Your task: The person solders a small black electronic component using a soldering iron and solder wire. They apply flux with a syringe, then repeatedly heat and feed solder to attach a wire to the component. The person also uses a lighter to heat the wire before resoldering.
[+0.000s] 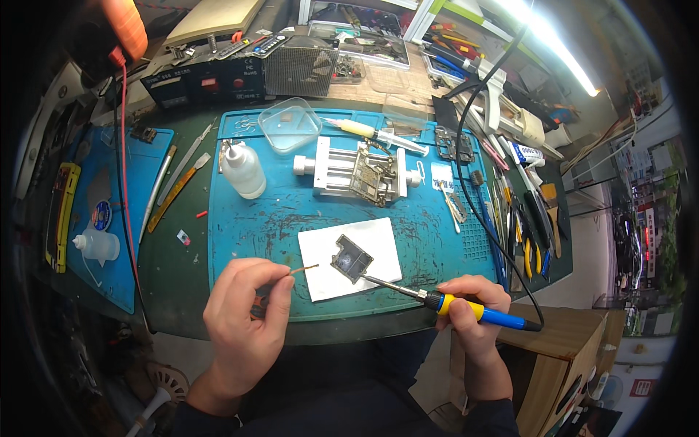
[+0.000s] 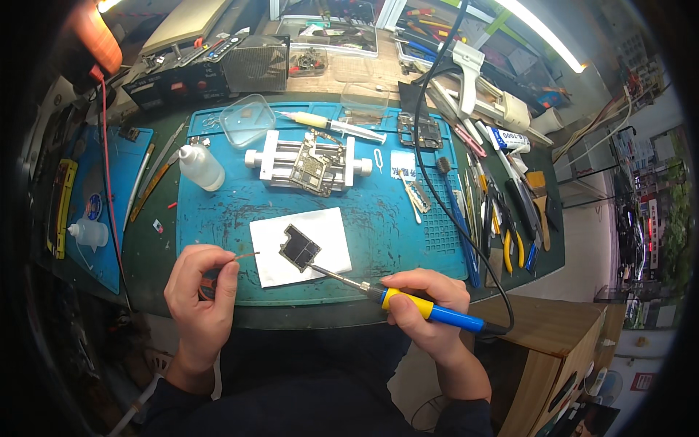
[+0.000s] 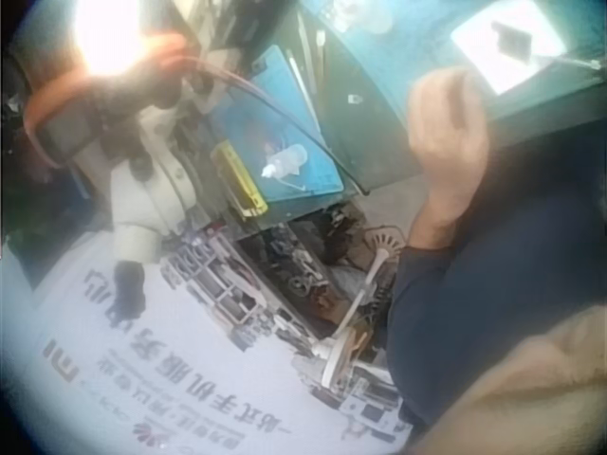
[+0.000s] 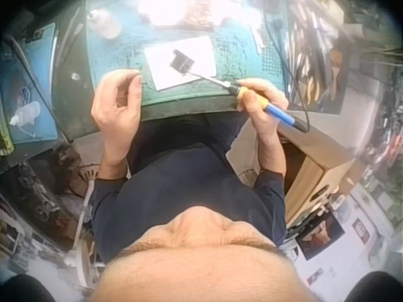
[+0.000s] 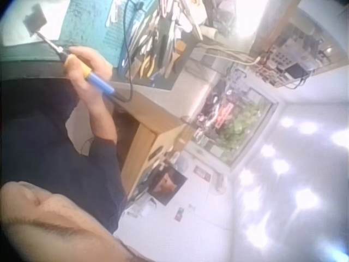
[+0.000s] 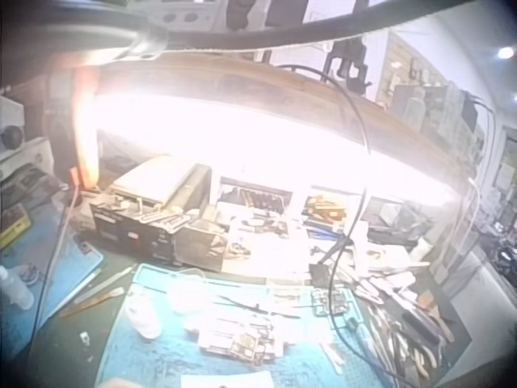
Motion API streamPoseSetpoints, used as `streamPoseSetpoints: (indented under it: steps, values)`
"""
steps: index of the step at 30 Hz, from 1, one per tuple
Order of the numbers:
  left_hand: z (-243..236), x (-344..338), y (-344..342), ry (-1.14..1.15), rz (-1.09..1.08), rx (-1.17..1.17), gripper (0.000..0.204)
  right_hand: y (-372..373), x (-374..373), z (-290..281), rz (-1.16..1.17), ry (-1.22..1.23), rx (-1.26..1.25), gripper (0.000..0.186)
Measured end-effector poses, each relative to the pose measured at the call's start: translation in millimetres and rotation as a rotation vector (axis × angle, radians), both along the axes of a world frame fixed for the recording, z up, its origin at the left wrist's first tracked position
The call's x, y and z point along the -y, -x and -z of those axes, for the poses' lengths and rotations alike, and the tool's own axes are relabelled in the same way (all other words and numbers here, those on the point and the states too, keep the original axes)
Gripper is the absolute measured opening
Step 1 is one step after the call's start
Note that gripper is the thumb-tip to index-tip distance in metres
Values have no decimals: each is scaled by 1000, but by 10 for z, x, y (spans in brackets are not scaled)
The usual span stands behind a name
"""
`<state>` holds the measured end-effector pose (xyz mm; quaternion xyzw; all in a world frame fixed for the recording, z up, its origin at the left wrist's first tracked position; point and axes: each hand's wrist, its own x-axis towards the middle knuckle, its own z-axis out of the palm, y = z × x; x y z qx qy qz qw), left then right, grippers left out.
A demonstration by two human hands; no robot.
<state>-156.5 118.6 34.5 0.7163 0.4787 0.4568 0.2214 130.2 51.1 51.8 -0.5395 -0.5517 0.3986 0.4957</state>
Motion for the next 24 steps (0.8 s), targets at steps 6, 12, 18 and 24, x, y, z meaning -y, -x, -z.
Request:
streamPoseSetpoints:
  steps: [6, 12, 18, 24]
  values:
    - [-35, 21, 17, 12, -14, -8, 13, 16, -1, -10, 47, 23, 32, 37]
    - [-28, -1, -25, 29, -3, 2, 14, -3, 12, -4, 112, 36, 12, 34]
    - [-39, 19, -7, 48, -19, 14, 12, -2, 7, -2, 120, 38, -39, 19]
    - [-20, 27, 28, 38, -8, 7, 13, 25, 30, 18, 132, 36, -47, 20]
